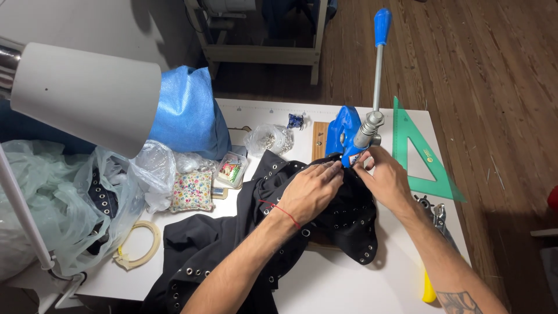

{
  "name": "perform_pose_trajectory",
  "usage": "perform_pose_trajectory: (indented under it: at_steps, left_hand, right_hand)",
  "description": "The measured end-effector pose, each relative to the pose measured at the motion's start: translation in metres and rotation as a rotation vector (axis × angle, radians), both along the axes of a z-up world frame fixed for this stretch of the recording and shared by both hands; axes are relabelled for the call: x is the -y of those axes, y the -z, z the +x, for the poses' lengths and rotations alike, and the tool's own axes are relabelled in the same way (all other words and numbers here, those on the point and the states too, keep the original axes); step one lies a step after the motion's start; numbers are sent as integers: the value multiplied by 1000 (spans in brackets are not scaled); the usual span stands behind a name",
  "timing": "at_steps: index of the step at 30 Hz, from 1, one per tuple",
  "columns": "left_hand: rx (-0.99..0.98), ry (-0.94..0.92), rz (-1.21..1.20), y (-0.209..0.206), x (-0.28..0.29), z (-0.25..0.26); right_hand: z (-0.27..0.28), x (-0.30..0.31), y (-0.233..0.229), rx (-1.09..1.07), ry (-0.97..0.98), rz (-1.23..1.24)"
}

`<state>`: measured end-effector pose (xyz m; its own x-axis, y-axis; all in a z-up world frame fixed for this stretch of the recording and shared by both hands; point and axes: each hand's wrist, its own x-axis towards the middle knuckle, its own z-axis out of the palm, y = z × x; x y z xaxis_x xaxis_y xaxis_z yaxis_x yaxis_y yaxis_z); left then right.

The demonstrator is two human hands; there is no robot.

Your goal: Attaching metal eyelets to a black garment using a manual hand press

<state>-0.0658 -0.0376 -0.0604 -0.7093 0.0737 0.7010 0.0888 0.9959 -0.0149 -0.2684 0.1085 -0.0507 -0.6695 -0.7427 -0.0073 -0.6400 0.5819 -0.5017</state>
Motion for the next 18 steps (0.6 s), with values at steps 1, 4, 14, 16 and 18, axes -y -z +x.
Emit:
perform_pose_trajectory:
  at_steps: [1, 4, 14, 16, 18]
  left_hand:
    - [22, 16, 124, 4, 2, 0]
    - [139, 29, 395, 9, 11, -6]
    - [323, -120, 814, -13, 15, -17]
    - [304, -126, 792, -17, 13, -16]
    - [284, -135, 771, -18, 11, -15]
  right_hand:
    - [8, -2, -9, -25, -47, -150]
    - [28, -3, -24, -7, -146, -377]
    - [31, -13, -4, 17, -258, -559]
    - [36, -14, -12, -55, -269, -536]
    - [39, -18, -18, -125, -282, -511]
